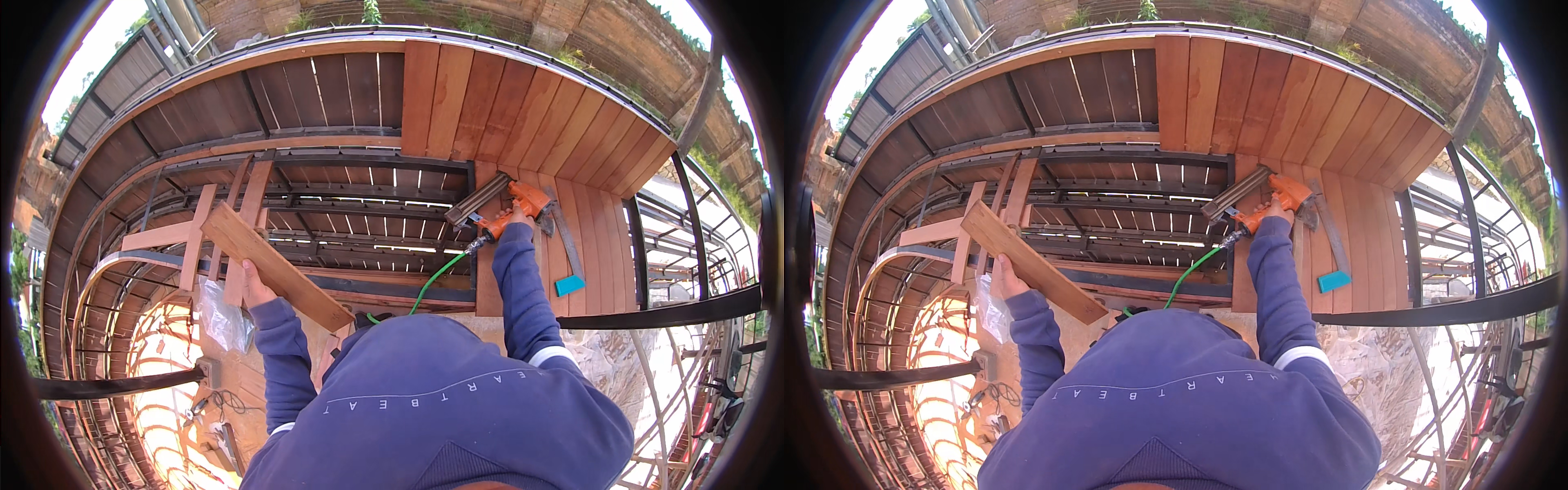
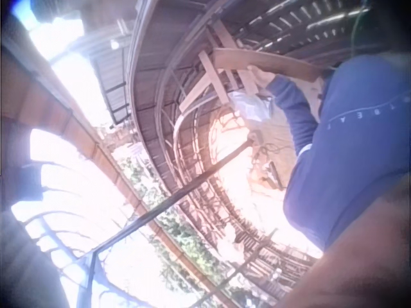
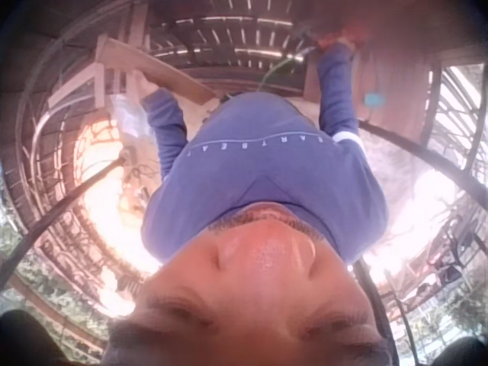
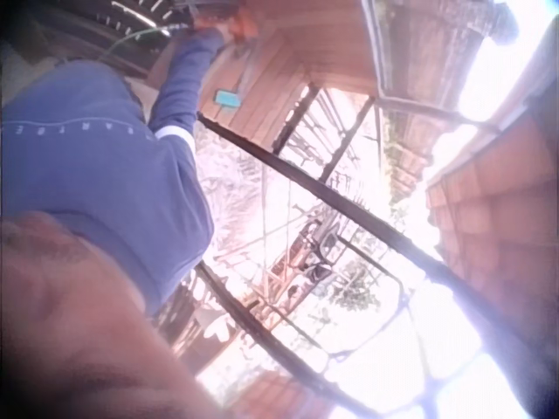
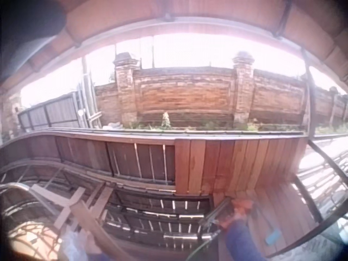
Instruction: The person uses a nail gun to secure wooden planks onto a curved frame, checking the alignment with a measuring square and picking up more planks from a stack.
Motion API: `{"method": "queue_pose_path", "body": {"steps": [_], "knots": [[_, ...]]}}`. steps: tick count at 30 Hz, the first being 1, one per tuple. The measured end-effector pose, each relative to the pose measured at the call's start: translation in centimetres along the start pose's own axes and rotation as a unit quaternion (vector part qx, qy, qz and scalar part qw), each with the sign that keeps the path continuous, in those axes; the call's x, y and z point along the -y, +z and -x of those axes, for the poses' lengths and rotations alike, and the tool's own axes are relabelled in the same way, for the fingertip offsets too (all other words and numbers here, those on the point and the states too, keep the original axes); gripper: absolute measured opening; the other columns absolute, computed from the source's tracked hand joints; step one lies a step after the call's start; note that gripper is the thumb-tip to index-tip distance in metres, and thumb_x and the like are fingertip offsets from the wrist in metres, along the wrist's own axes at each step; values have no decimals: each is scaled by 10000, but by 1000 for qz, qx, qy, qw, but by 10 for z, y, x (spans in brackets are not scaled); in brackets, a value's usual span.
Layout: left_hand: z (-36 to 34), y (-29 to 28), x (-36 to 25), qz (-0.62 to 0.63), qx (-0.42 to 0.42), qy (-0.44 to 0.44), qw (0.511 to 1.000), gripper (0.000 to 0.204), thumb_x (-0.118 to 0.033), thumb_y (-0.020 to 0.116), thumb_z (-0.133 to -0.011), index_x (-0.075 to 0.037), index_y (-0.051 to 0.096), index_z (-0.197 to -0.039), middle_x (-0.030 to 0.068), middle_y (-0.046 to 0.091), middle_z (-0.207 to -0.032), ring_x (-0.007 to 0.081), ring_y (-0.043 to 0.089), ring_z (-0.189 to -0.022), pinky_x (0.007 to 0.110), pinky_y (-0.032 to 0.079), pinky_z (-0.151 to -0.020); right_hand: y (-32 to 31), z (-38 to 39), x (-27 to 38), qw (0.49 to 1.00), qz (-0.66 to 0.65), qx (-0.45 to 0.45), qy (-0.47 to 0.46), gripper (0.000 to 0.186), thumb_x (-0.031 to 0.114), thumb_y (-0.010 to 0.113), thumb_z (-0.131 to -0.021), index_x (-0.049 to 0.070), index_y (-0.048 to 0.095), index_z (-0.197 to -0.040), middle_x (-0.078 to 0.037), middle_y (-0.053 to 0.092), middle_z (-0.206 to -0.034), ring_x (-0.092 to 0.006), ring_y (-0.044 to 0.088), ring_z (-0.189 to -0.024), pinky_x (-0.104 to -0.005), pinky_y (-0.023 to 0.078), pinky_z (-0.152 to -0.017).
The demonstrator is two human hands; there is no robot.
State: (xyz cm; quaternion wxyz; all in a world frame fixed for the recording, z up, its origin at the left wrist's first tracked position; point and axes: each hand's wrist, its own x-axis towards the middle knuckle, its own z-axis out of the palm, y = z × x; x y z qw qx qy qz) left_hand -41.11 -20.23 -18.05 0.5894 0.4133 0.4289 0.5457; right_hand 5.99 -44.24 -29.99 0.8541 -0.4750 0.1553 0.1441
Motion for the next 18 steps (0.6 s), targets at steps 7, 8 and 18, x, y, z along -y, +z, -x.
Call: {"method": "queue_pose_path", "body": {"steps": [7, 8, 18], "knots": [[7, 4, 16, -23, 43, 4, 999, 427, -385, 527, -978, 16, 608, -1099, 72, 661, -976, 142, 624, -848, 272, 496, -758, 7, 12, 4, 1000, 7, 7, -4, 279, 105, 636, -886, 42, 414, -1043, -115, 510, -707, -252, 539, -542, -445, 497, -482], [10, 9, 16, 7, 48, 1, 999, 394, -364, 537, -977, 10, 619, -1066, 65, 664, -959, 136, 626, -823, 269, 500, -735, 3, 11, 3, 1000, 8, 20, -18, 287, 112, 644, -883, 41, 417, -1045, -119, 515, -710, -259, 552, -549, -453, 511, -494], [26, 4, 35, -63, 102, -5, 993, 337, -318, 551, -978, 8, 629, -1020, 26, 653, -933, 85, 568, -826, 248, 463, -737, -8, 17, -2, 997, 66, 28, -27, 346, 96, 669, -849, -26, 455, -1091, -153, 586, -807, -306, 637, -637, -468, 566, -570]]}}
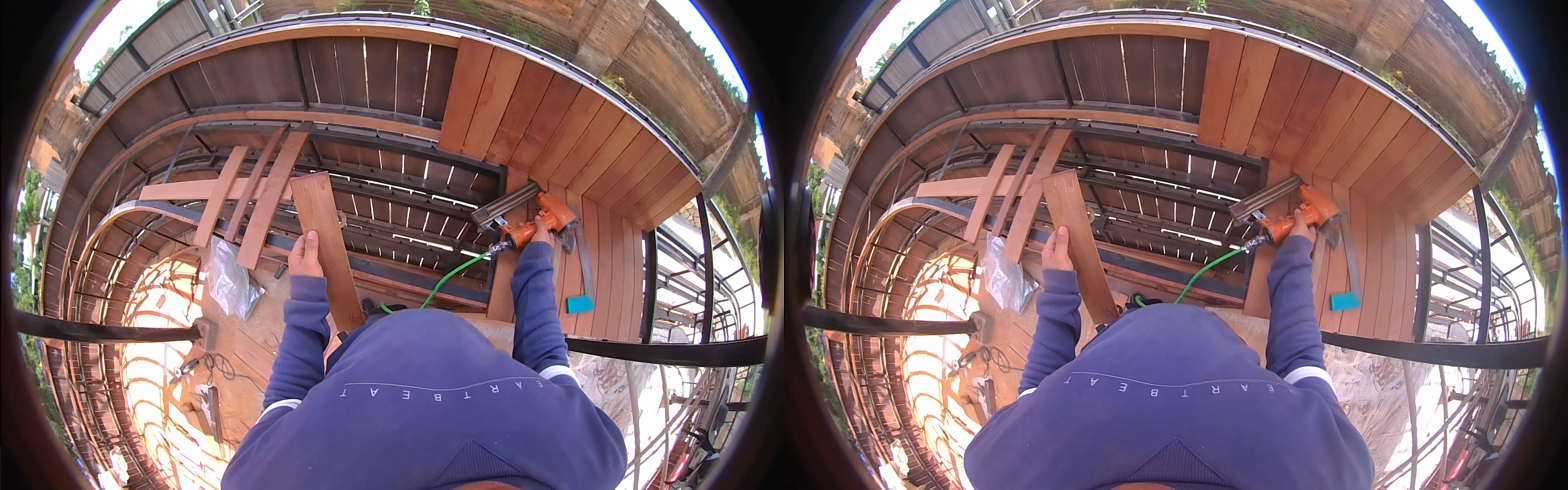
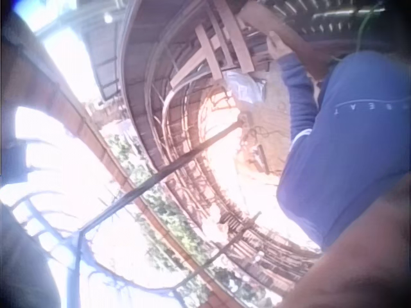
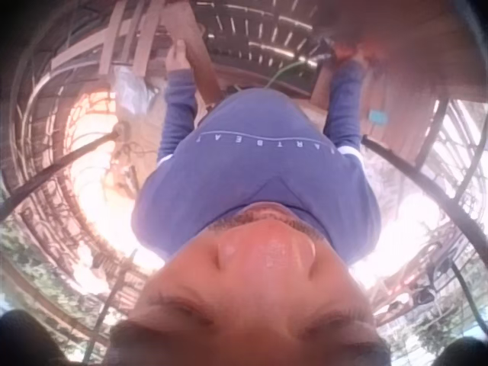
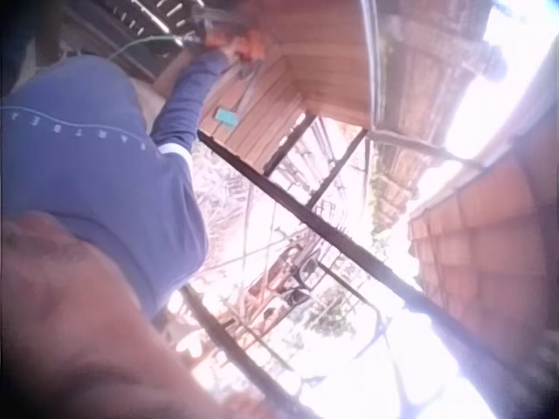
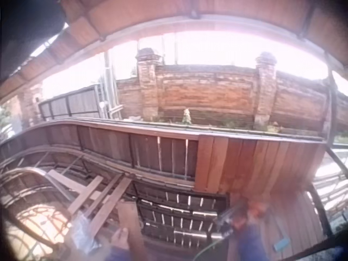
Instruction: The person uses a nail gun to secure wooden planks onto a curved frame, checking the alignment with a measuring square and picking up more planks from a stack.
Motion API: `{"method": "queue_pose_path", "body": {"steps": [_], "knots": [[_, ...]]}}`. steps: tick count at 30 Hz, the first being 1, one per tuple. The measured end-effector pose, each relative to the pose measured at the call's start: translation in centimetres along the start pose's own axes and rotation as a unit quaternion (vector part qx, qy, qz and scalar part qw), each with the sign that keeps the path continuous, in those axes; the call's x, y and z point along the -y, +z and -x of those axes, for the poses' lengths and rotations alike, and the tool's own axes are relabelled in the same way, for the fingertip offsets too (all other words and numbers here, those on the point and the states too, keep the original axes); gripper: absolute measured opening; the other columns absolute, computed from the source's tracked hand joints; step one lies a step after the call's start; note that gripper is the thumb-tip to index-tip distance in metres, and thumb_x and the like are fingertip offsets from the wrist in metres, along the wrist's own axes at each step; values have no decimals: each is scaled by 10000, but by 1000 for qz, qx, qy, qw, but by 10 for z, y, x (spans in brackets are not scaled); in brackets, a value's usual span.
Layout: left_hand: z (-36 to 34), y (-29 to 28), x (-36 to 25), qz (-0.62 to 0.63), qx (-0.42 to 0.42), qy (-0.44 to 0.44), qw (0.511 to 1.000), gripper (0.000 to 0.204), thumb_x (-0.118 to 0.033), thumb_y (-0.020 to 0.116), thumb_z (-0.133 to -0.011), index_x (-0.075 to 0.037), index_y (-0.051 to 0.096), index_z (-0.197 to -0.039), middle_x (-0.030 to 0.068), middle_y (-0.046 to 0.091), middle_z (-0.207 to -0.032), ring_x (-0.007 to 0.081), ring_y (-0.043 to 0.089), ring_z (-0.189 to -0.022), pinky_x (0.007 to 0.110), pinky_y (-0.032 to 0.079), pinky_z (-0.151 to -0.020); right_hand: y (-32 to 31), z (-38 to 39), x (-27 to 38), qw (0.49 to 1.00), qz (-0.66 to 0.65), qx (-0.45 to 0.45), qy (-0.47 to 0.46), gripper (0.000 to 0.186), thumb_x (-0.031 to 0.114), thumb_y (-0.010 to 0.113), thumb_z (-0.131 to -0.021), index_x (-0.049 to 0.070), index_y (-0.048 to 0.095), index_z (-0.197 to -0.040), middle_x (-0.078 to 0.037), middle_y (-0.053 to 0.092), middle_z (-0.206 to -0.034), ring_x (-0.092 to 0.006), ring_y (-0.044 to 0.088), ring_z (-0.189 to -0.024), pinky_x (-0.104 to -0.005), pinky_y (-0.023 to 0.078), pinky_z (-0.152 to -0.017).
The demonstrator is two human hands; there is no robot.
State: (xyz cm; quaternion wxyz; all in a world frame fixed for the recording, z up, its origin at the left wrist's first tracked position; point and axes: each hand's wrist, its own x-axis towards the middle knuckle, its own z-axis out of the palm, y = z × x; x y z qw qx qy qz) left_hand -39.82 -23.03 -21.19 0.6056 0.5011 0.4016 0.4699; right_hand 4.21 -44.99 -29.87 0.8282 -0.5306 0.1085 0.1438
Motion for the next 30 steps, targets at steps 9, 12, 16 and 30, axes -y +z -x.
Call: {"method": "queue_pose_path", "body": {"steps": [9, 12, 16, 30], "knots": [[1, 15, 23, -316, 92, 74, 941, 305, -295, 581, -956, 9, 606, -973, 87, 648, -813, 142, 568, -723, 303, 479, -681, -33, 11, -10, 983, 173, 4, -66, 455, 186, 705, -793, -121, 558, -1095, -127, 650, -872, -176, 633, -766, -302, 511, -693], [4, 5, 13, -433, 110, 88, 890, 325, -322, 582, -941, -5, 599, -1009, 177, 664, -854, 284, 641, -754, 374, 496, -701, -15, 77, 34, 942, 318, -10, -110, 511, 206, 707, -807, -63, 541, -1208, -112, 673, -935, -186, 639, -841, -324, 529, -729], [-9, 3, 13, -517, 160, 61, 839, 360, -357, 556, -936, -34, 590, -1094, 235, 661, -959, 444, 620, -921, 470, 491, -767, -68, 77, 94, 800, 520, -81, -287, 416, 228, 710, -794, -25, 619, -1111, -158, 673, -959, -247, 648, -895, -357, 507, -811], [-162, -106, -9, -565, -111, 31, 817, 424, -390, 483, -949, -90, 599, -1225, 239, 634, -1110, 392, 596, -1069, 449, 450, -943, -235, -39, 131, 626, 768, -102, -90, 541, 233, 736, -709, 20, 623, -1193, -213, 677, -1028, -316, 671, -876, -409, 520, -823]]}}
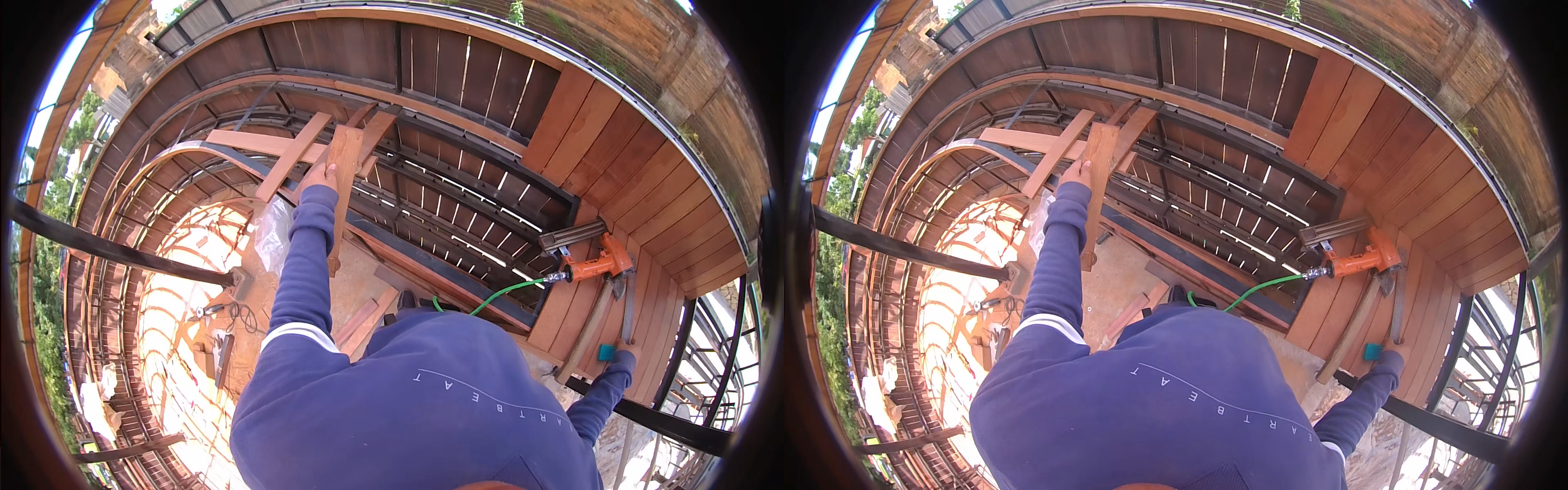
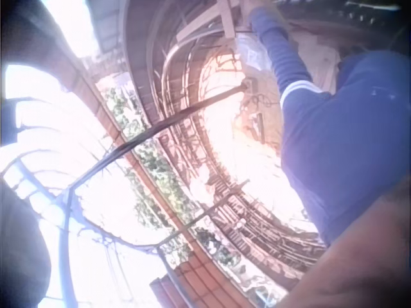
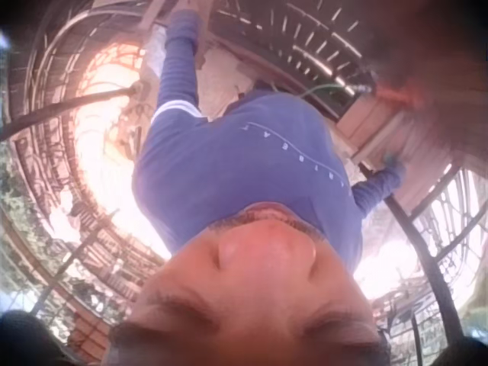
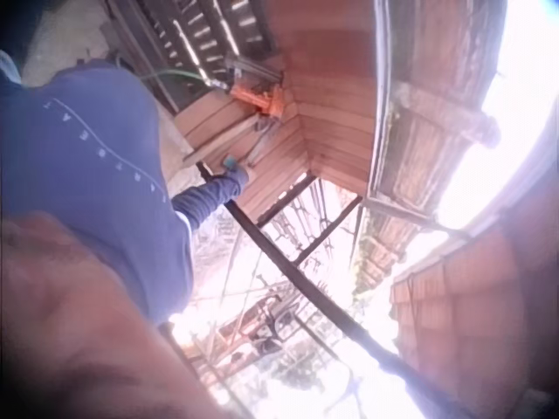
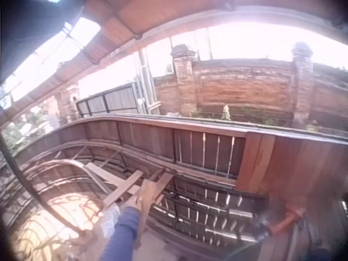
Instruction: The person uses a nail gun to secure wooden planks onto a curved frame, checking the alignment with a measuring square and picking up more planks from a stack.
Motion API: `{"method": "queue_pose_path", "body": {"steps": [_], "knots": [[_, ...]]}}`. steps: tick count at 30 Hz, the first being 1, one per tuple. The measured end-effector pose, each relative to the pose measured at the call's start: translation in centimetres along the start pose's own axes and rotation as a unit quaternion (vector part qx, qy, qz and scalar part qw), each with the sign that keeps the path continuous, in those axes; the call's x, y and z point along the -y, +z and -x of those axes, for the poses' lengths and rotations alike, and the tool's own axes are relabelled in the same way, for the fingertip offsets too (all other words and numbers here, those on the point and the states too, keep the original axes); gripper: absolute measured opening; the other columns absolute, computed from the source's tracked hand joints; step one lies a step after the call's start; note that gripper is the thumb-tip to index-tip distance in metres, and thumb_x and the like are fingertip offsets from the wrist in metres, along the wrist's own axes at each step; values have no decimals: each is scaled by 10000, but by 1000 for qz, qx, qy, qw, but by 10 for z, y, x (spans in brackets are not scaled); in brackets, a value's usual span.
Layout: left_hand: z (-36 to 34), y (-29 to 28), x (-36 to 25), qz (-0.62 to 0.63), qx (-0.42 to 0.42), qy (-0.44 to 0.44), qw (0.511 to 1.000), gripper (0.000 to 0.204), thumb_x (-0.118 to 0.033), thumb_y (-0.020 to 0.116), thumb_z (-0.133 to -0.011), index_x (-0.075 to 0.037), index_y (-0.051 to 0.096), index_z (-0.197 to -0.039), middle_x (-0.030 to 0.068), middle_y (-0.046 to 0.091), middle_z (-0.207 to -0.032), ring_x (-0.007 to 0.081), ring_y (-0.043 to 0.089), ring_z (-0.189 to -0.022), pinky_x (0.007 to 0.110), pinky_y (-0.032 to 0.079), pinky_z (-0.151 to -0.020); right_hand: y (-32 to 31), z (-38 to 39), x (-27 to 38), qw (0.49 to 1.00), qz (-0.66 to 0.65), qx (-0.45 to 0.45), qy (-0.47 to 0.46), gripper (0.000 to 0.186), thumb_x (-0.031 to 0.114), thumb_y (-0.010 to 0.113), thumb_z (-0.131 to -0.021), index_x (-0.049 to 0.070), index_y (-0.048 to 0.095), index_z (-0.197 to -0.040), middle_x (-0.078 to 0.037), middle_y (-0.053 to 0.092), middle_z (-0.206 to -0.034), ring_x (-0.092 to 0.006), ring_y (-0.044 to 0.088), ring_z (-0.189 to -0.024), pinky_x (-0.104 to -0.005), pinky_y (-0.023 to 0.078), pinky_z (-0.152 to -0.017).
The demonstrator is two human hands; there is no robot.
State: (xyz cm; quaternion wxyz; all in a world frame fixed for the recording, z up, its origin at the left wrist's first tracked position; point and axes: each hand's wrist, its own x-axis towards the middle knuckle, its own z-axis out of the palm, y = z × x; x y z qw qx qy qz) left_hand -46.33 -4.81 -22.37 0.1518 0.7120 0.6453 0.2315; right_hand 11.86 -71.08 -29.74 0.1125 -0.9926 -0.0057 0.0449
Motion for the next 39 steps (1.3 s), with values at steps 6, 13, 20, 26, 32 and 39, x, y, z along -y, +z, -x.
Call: {"method": "queue_pose_path", "body": {"steps": [6, 13, 20, 26, 32, 39], "knots": [[-67, 8, 49, -58, 28, -83, 994, 442, -421, 455, -947, -113, 628, -1212, 204, 630, -1163, 370, 589, -1100, 431, 435, -980, -3, -32, -55, 986, -146, 67, -36, 405, 199, 750, -718, 6, 664, -1063, -131, 693, -830, -219, 655, -726, -351, 511, -648], [-101, 38, 70, -34, 7, -77, 996, 441, -379, 533, -919, -88, 609, -1241, 223, 616, -1187, 373, 584, -1118, 412, 429, -995, 21, -8, -114, 866, -487, 92, 60, 128, 193, 686, -842, 122, 580, -831, -17, 588, -642, -154, 550, -493, -317, 390, -389], [-87, 42, 72, -131, -29, -78, 988, 434, -376, 607, -862, -63, 636, -1161, 241, 648, -1076, 391, 620, -1020, 449, 489, -899, -12, 52, -82, 812, -575, 6, 102, 71, 59, 654, -853, 34, 631, -915, -27, 621, -742, -118, 576, -608, -259, 468, -528], [-90, 27, 86, -125, 21, -81, 989, 453, -333, 631, -843, -34, 610, -1183, 227, 609, -1157, 389, 593, -1056, 441, 469, -939, -57, 89, 0, 798, -600, -67, -1, 111, 84, 653, -882, 13, 623, -962, -26, 639, -828, -88, 574, -705, -248, 460, -626], [-44, 16, -11, 48, -98, 162, 981, 434, -261, 661, -852, -17, 603, -1206, 191, 609, -1161, 316, 628, -962, 395, 503, -875, -98, 180, 146, 749, -654, -7, -105, 99, 73, 642, -897, 24, 617, -980, 0, 623, -811, -64, 561, -692, -224, 456, -609], [169, 14, -231, 278, 466, 392, 743, 411, -189, 708, -837, -17, 597, -1194, 133, 635, -1117, 195, 635, -977, 329, 509, -843, -55, 276, 279, 776, -513, 208, -302, 111, 38, 665, -859, 3, 663, -964, -19, 658, -787, -77, 591, -739, -247, 481, -676]]}}
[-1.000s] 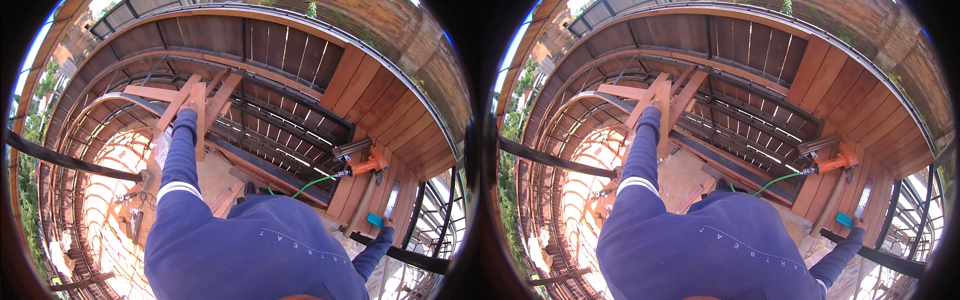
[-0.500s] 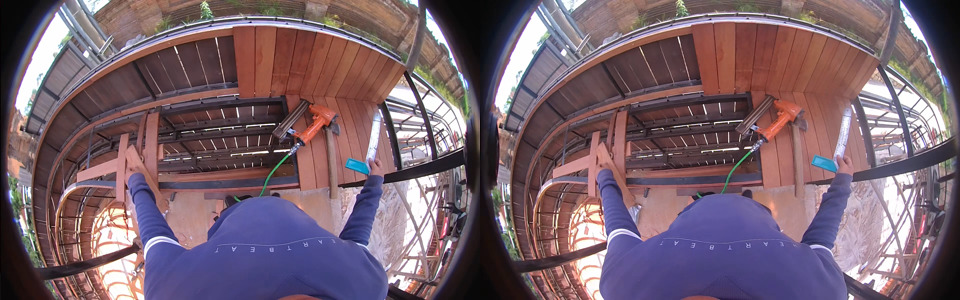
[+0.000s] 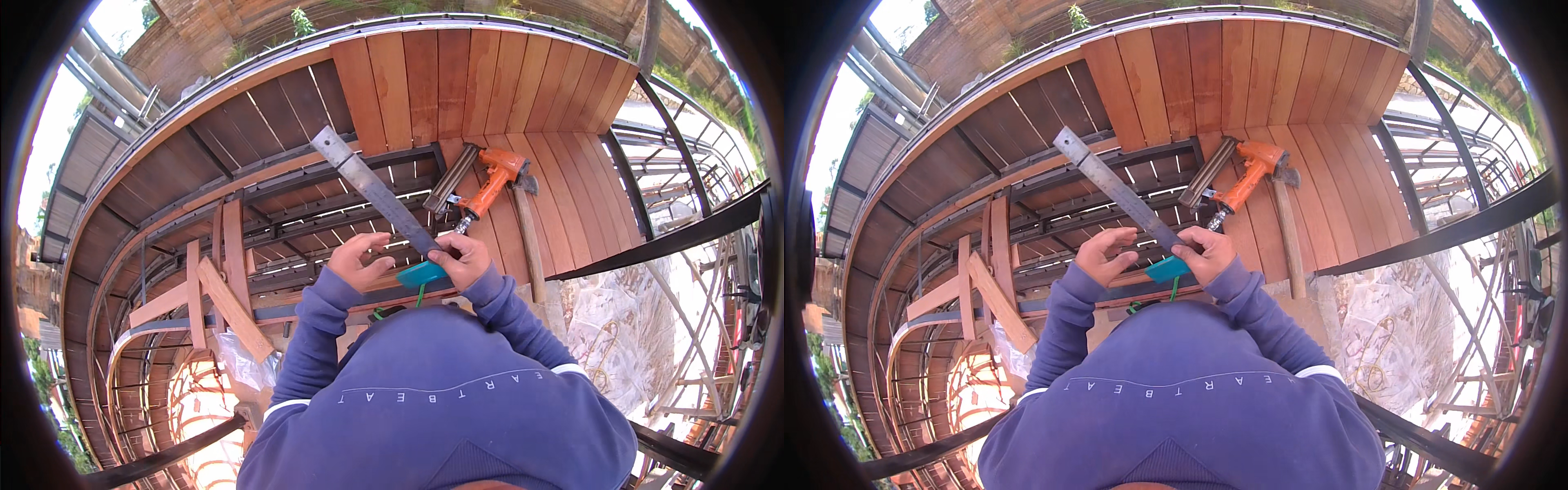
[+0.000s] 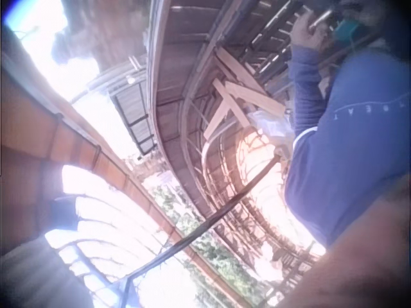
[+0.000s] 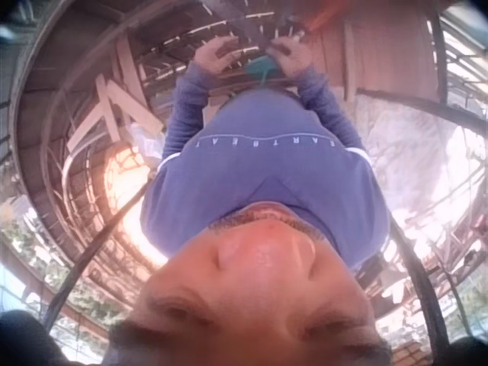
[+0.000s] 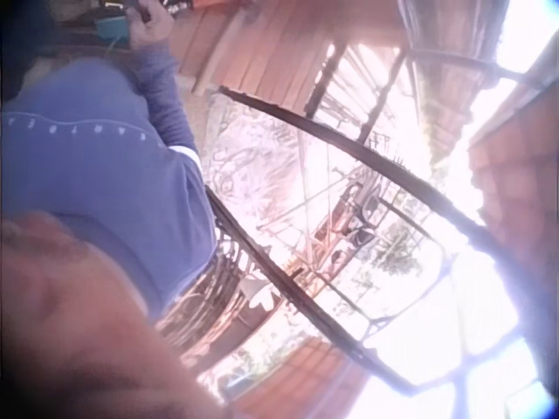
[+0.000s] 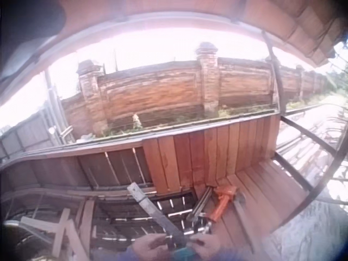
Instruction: The person uses a nail gun to secure wooden planks onto a curved frame, checking the alignment with a measuring square and picking up more planks from a stack.
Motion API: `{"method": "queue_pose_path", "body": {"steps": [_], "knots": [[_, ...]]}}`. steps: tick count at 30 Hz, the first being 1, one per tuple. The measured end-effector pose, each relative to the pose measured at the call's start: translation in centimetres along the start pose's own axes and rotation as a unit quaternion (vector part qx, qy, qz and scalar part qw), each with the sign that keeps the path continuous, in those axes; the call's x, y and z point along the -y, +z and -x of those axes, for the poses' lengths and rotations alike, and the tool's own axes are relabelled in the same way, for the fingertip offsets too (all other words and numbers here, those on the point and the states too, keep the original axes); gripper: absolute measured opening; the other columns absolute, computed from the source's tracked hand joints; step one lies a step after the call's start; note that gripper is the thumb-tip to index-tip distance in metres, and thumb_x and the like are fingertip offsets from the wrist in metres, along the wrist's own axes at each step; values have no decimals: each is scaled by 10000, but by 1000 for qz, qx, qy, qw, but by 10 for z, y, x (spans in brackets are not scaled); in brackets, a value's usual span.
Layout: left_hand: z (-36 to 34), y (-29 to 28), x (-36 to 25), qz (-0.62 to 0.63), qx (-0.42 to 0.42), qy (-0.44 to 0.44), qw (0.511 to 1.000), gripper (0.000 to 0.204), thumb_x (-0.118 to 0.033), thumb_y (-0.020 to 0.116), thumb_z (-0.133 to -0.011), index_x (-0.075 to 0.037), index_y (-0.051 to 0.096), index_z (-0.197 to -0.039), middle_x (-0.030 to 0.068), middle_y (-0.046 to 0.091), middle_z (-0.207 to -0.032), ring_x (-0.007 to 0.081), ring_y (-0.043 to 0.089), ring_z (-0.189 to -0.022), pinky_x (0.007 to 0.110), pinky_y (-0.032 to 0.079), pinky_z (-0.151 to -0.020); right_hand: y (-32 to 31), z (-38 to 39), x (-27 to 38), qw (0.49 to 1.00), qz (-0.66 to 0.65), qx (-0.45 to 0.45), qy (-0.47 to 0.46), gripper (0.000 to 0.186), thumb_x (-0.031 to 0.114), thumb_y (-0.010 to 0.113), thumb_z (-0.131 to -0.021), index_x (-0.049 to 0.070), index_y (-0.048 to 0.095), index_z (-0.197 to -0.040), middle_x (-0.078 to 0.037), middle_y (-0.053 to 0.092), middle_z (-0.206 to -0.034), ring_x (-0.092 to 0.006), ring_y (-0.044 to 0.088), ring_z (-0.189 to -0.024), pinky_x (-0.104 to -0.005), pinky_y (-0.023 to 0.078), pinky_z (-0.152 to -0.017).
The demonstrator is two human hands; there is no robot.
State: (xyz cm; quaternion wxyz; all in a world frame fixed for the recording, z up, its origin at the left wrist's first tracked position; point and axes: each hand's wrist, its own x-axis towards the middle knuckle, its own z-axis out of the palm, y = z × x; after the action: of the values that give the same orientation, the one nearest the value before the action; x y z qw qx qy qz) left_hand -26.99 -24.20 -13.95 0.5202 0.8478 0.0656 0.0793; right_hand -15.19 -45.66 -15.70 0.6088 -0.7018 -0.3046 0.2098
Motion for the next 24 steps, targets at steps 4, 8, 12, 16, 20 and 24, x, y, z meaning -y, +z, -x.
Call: {"method": "queue_pose_path", "body": {"steps": [4, 8, 12, 16, 20, 24], "knots": [[-5, 30, -5, 26, 154, -92, 983, 318, -174, 724, -808, -7, 652, -1069, 108, 682, -963, 245, 664, -901, 348, 515, -815, 21, -2, -10, 997, 12, 67, -46, 137, 37, 668, -850, -2, 676, -981, -53, 685, -826, -101, 624, -777, -269, 503, -713], [3, 47, 5, -101, 88, -19, 991, 242, -169, 723, -782, -9, 669, -956, 161, 671, -878, 331, 648, -823, 374, 509, -739, 20, -3, -14, 998, -35, 61, -2, 149, 48, 665, -856, -5, 672, -995, -67, 686, -859, -120, 639, -808, -278, 514, -695], [-4, 47, 15, -91, 18, 28, 995, 218, -167, 716, -787, 1, 655, -912, 161, 649, -863, 346, 629, -801, 392, 497, -717, 18, -10, -22, 999, -21, -14, -31, 206, 61, 672, -850, 0, 647, -1046, -69, 673, -892, -139, 644, -815, -289, 518, -694], [-15, 18, 39, -180, -52, 22, 982, 209, -184, 715, -790, -9, 651, -884, 151, 627, -832, 348, 621, -796, 398, 489, -710, -10, -7, -39, 980, 134, -137, -52, 243, 85, 689, -823, 9, 625, -1045, -86, 648, -874, -198, 643, -784, -311, 514, -707], [-38, -34, 80, -268, -93, -10, 959, 228, -229, 705, -799, -29, 661, -900, 155, 633, -851, 360, 619, -813, 416, 488, -723, -49, 12, -80, 922, 331, -195, 37, 193, 136, 635, -833, 6, 631, -975, -157, 647, -895, -297, 641, -778, -365, 517, -706], [-89, -75, 107, -315, -122, -11, 941, 254, -255, 697, -805, -41, 667, -937, 172, 659, -923, 379, 624, -881, 433, 490, -776, -68, 29, -112, 896, 384, -214, 59, 173, 177, 613, -838, 33, 636, -932, -164, 641, -896, -363, 614, -847, -441, 492, -754]]}}
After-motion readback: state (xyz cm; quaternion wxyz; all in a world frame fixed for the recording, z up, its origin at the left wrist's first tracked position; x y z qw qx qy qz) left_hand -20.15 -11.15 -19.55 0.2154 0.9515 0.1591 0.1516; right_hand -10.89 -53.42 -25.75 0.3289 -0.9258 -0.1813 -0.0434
